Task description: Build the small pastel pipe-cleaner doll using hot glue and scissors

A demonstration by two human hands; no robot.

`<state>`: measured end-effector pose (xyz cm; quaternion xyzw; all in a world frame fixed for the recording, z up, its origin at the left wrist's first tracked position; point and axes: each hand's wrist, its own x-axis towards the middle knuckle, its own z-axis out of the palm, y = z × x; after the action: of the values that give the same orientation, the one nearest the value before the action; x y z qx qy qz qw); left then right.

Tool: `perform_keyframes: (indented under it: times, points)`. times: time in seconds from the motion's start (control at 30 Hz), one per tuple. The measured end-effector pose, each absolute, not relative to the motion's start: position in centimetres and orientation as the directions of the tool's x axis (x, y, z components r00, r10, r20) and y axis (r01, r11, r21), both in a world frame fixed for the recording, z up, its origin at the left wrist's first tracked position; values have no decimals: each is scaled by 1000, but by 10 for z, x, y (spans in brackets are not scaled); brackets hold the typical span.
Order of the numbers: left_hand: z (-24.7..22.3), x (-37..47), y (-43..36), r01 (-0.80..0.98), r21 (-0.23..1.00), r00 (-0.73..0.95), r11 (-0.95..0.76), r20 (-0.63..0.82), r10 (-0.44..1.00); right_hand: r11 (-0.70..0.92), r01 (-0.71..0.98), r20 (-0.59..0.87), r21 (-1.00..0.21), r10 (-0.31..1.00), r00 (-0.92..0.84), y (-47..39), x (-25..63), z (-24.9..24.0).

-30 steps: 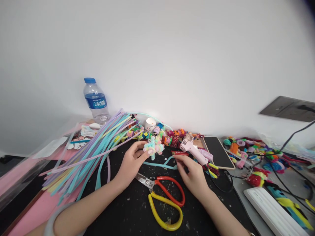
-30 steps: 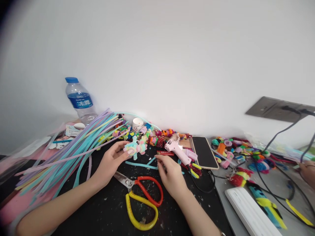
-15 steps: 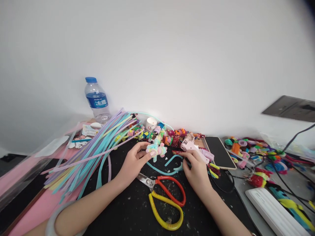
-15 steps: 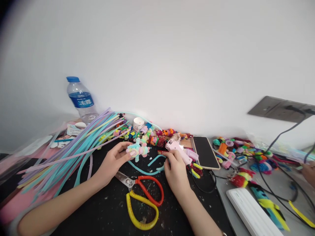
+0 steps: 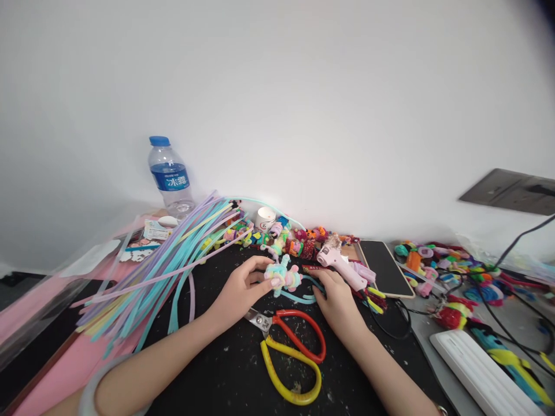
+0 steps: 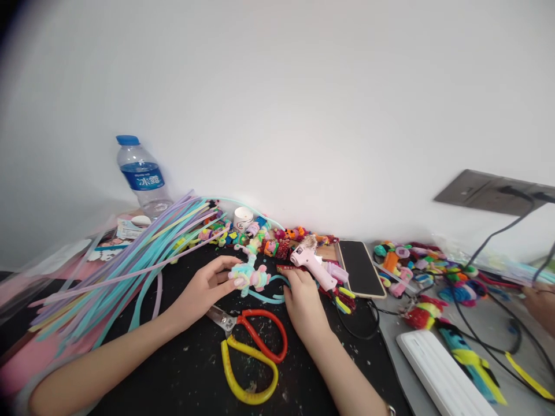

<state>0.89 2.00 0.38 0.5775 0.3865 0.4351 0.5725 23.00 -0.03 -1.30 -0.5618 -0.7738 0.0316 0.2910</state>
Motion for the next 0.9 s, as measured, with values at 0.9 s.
perform_keyframes:
  times: [0.9]
  points:
    - [1,11,16,-18,994,346,-104,103,932,318,764,617,-561,776,130,-20,233,8]
